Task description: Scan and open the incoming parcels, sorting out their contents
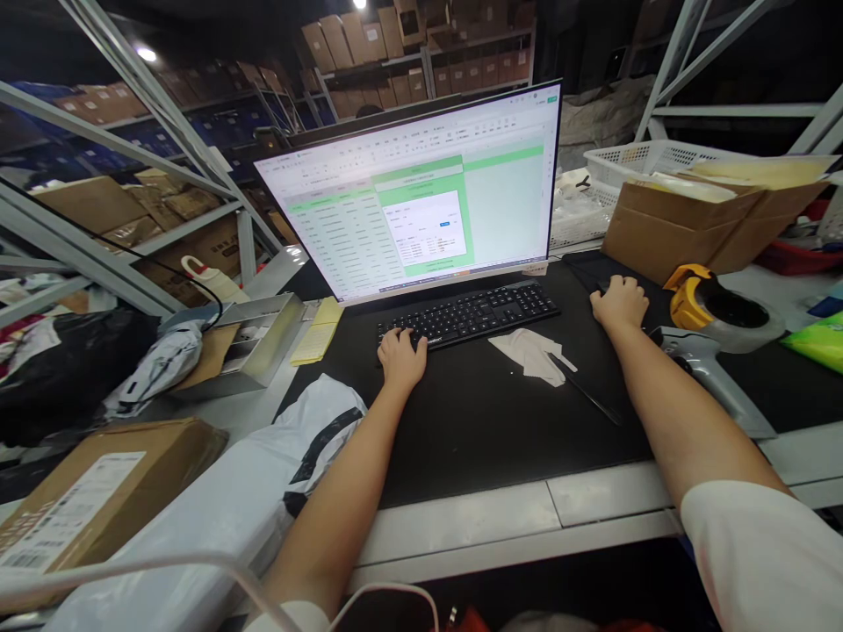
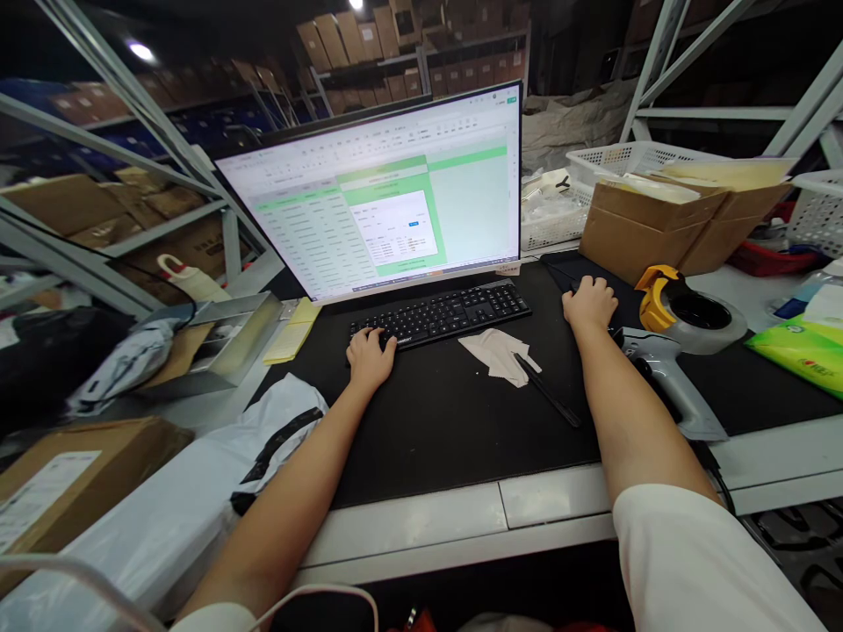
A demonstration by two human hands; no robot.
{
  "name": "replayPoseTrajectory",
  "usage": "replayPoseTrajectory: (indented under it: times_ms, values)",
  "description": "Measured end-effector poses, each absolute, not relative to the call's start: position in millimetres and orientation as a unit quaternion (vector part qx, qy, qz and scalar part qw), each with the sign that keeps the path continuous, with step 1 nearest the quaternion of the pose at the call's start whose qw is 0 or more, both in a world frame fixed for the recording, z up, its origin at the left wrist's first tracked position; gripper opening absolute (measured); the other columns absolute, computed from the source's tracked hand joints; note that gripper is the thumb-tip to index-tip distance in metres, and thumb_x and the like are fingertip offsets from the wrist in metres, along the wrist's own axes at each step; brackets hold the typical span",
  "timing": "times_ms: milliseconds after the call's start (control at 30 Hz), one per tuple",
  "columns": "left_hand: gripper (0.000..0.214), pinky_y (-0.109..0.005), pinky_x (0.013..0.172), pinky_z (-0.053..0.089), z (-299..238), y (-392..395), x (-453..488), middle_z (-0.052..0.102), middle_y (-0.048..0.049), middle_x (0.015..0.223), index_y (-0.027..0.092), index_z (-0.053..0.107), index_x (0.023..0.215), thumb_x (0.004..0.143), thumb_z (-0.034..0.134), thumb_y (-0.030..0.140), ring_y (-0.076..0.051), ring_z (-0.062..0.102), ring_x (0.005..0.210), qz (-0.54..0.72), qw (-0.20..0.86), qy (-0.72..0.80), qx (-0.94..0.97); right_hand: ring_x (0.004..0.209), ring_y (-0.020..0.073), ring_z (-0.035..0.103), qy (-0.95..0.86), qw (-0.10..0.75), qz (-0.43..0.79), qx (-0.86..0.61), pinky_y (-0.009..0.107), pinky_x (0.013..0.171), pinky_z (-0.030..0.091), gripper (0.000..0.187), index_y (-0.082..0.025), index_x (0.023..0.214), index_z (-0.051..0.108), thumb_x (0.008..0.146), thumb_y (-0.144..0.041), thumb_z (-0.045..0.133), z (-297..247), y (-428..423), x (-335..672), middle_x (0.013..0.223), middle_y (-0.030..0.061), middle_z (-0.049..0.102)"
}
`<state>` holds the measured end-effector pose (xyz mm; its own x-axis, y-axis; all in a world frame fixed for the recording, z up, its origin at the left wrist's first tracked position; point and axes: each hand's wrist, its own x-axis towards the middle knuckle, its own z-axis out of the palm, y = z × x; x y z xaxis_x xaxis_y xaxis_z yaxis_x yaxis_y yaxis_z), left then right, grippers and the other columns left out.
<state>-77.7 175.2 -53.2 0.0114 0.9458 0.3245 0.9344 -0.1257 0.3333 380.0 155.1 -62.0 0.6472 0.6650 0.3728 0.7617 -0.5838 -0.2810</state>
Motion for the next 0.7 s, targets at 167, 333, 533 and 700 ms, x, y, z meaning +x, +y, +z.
replayPoseTrajectory:
  times_ms: [167, 333, 533, 700]
  values:
    - [0.048, -0.053, 0.126, 0.033, -55.0, 175.9, -78.1, 0.054, -0.0213, 0.152, 0.014, 0.065, 0.14, 0.103, 0.052, 0.041, -0.036, 0.044, 0.149, 0.243, 0.01, 0.657, 0.714, 0.117, 0.0377, 0.055, -0.402, 0.216, -0.117, -0.882, 0.047, 0.092, 0.045, 0.043, -0.011, 0.134, 0.057, 0.1, -0.038, 0.054, -62.0, 155.0, 379.6, 0.132, 0.0239, 0.056]
    - [0.048, -0.054, 0.126, 0.033, -56.2, 176.6, -78.6, 0.054, -0.0213, 0.152, 0.015, 0.065, 0.139, 0.102, 0.052, 0.042, -0.036, 0.045, 0.148, 0.245, 0.005, 0.657, 0.713, 0.117, 0.0369, 0.055, -0.404, 0.215, -0.118, -0.881, 0.046, 0.092, 0.045, 0.042, -0.012, 0.134, 0.057, 0.101, -0.037, 0.055, -61.8, 154.9, 379.5, 0.132, 0.0234, 0.055]
    - [0.049, -0.055, 0.127, 0.032, -54.5, 176.1, -78.5, 0.053, -0.0221, 0.153, 0.013, 0.065, 0.14, 0.103, 0.052, 0.042, -0.037, 0.044, 0.149, 0.241, 0.011, 0.658, 0.713, 0.118, 0.0372, 0.056, -0.403, 0.218, -0.109, -0.882, 0.046, 0.093, 0.045, 0.041, -0.012, 0.134, 0.057, 0.102, -0.036, 0.054, -59.6, 153.5, 377.5, 0.133, 0.0236, 0.056]
    - [0.049, -0.056, 0.126, 0.033, -54.0, 175.6, -78.3, 0.053, -0.022, 0.153, 0.014, 0.064, 0.14, 0.102, 0.052, 0.042, -0.037, 0.044, 0.149, 0.243, 0.013, 0.658, 0.713, 0.117, 0.0363, 0.055, -0.4, 0.216, -0.109, -0.884, 0.046, 0.092, 0.045, 0.039, -0.014, 0.134, 0.06, 0.102, -0.035, 0.053, -59.9, 154.0, 377.4, 0.133, 0.0225, 0.055]
